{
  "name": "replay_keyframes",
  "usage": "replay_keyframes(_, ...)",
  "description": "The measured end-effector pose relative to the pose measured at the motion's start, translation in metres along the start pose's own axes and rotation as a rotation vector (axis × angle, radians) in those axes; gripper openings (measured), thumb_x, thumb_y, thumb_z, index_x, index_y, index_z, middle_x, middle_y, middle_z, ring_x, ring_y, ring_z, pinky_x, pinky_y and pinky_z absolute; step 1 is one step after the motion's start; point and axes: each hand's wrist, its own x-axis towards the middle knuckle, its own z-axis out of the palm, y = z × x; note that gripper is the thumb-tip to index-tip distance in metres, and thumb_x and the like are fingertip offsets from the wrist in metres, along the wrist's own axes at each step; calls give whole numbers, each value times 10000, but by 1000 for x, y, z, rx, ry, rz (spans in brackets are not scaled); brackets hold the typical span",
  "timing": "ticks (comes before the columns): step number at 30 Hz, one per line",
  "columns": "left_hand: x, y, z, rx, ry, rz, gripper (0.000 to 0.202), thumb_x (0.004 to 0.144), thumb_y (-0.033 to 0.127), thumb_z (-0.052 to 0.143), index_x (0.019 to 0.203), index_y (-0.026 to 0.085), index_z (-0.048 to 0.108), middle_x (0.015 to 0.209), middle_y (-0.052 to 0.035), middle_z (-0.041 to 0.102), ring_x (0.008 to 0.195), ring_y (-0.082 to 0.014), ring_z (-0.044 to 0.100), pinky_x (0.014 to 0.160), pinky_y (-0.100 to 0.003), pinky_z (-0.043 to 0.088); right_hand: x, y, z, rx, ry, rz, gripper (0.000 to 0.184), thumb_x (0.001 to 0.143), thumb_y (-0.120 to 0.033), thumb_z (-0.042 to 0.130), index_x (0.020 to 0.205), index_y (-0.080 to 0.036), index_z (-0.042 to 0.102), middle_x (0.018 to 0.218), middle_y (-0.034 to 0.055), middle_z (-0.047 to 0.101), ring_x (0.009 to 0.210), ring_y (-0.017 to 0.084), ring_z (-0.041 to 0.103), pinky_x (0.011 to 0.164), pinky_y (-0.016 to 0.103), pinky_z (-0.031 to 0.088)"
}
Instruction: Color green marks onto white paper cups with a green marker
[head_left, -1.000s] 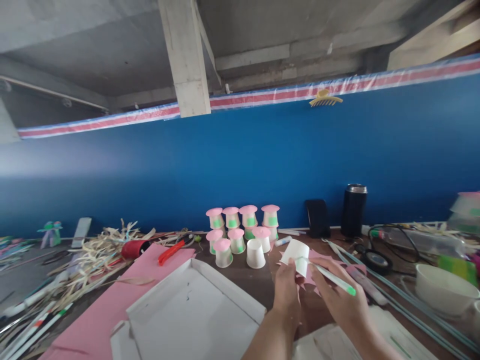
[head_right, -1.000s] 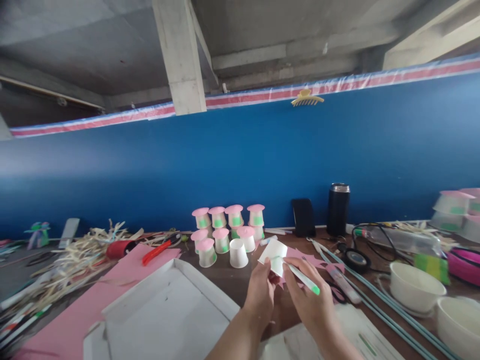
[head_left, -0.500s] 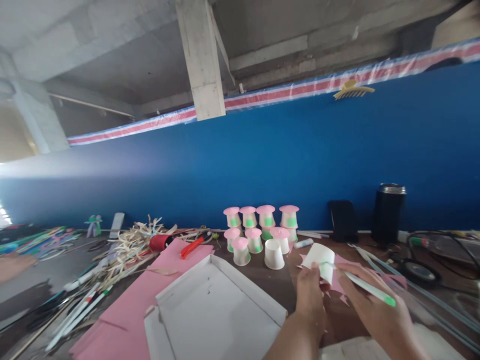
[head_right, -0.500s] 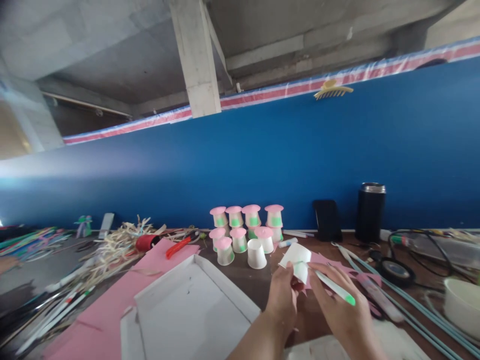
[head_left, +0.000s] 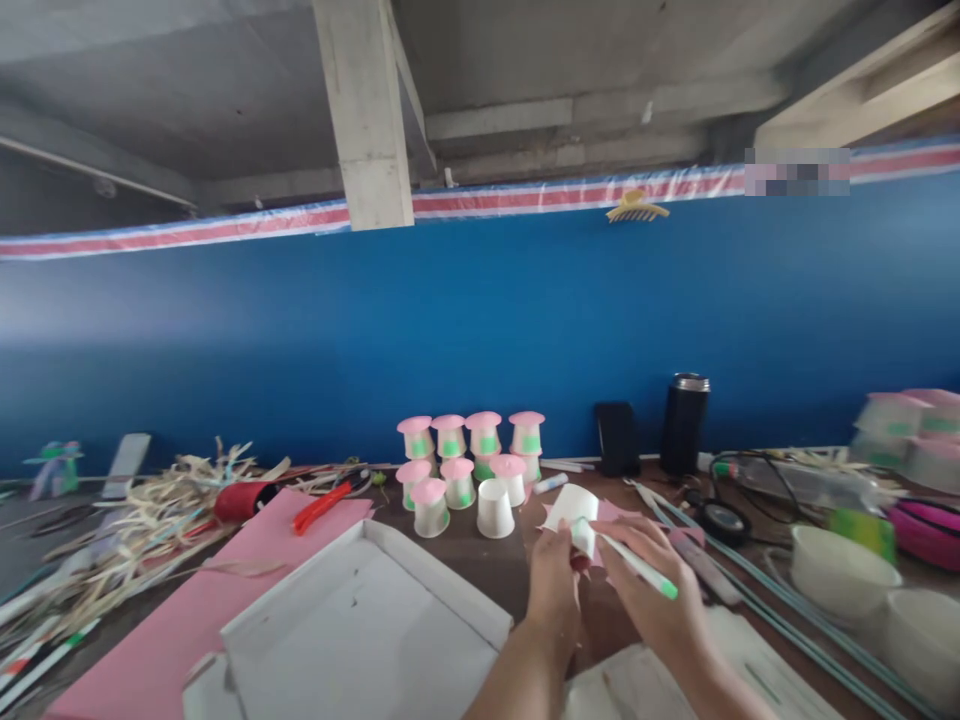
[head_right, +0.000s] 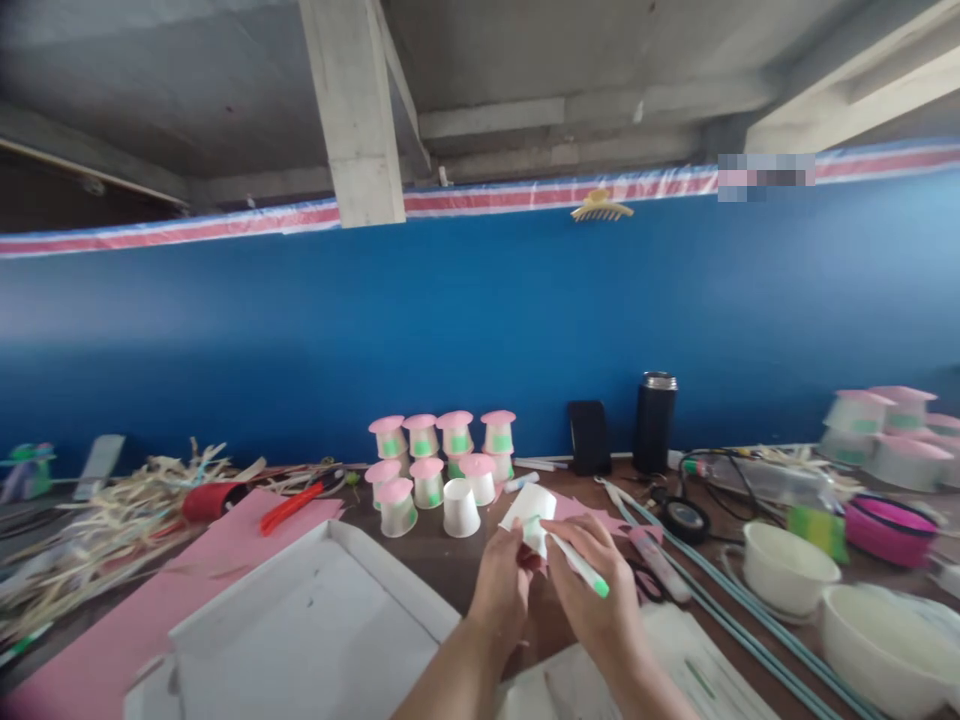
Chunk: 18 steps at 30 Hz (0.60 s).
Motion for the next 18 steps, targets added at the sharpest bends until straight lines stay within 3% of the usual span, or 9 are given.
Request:
replay_keyframes(4, -3, 0, -2, -62, -64, 46, 245, 741, 400, 575, 755, 156, 589, 673, -30, 537, 615, -135, 475, 582, -260, 358, -2, -3, 2, 15, 10, 38, 174, 816, -274, 560, 917, -212, 688, 901, 49, 639, 845, 178, 609, 753, 268, 486)
replay_keyframes(9, -2, 0, -5, -44, -59, 53, 237, 763, 395, 555, 692, 170, 568, 585, 2, 477, 562, -127, 435, 601, -273, 366, -3, -4, 4, 30, -31, 74, 164, 815, -283, 561, 890, -215, 690, 888, 52, 628, 805, 170, 609, 735, 265, 486)
replay_keyframes(18, -3, 1, -7, 67, -44, 91, 308, 766, 476, 532, 719, 179, 600, 588, -33, 532, 631, -179, 526, 656, -308, 419, -2, -14, 2, 28, -99, 112, 133, 803, -250, 550, 824, -231, 680, 836, 32, 634, 776, 163, 611, 698, 245, 485)
